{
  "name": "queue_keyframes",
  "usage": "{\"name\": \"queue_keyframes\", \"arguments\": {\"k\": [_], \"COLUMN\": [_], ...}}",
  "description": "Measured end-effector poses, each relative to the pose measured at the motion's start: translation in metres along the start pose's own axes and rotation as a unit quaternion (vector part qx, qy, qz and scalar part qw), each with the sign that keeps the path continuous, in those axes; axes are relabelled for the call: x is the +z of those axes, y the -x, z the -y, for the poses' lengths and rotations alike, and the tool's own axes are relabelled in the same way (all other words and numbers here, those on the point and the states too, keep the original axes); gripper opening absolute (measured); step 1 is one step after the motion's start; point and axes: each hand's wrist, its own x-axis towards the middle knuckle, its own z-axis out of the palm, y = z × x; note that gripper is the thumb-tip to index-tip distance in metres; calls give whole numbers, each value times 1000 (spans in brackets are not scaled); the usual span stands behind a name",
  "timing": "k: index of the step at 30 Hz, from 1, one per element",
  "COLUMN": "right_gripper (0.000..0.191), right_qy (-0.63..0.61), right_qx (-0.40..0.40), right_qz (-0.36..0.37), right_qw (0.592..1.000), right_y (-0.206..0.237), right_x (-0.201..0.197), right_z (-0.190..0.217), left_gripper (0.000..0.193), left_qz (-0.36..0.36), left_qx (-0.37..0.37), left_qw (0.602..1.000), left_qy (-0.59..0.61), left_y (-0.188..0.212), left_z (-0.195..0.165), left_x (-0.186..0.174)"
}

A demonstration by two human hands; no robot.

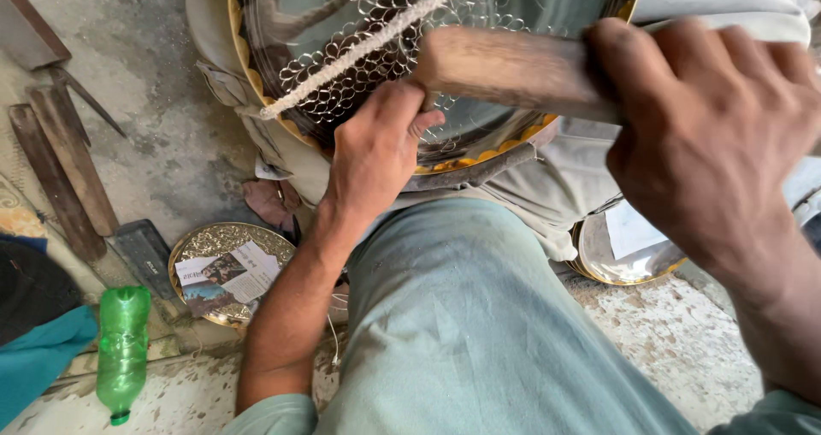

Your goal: The person sits on the floor and uses a wooden mallet to hammer a metal tray, creating a textured pattern. They hold a small cylindrical tool against the tray surface and strike it repeatedly with the mallet.

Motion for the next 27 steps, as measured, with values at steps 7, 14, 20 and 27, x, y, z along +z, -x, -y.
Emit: {"name": "queue_keyframes", "arguments": {"k": [7, 14, 20, 27], "right_gripper": [45, 56, 44, 49], "right_qy": [-224, -166, -319, -176], "right_qx": [183, 244, 297, 204], "right_qz": [-111, -101, -149, -156], "right_qw": [951, 950, 888, 950], "right_y": [55, 118, 129, 85], "right_x": [58, 107, 117, 71], "right_z": [3, 39, 8, -4], "left_gripper": [38, 17, 29, 45], "left_qz": [184, 306, 156, 70], "left_qx": [125, 161, 108, 53], "left_qw": [973, 931, 982, 995], "left_qy": [-56, -117, -3, -42], "left_y": [-35, -56, -47, -23], "left_z": [-3, -23, -12, -2], "left_x": [-9, -10, -24, -22]}}
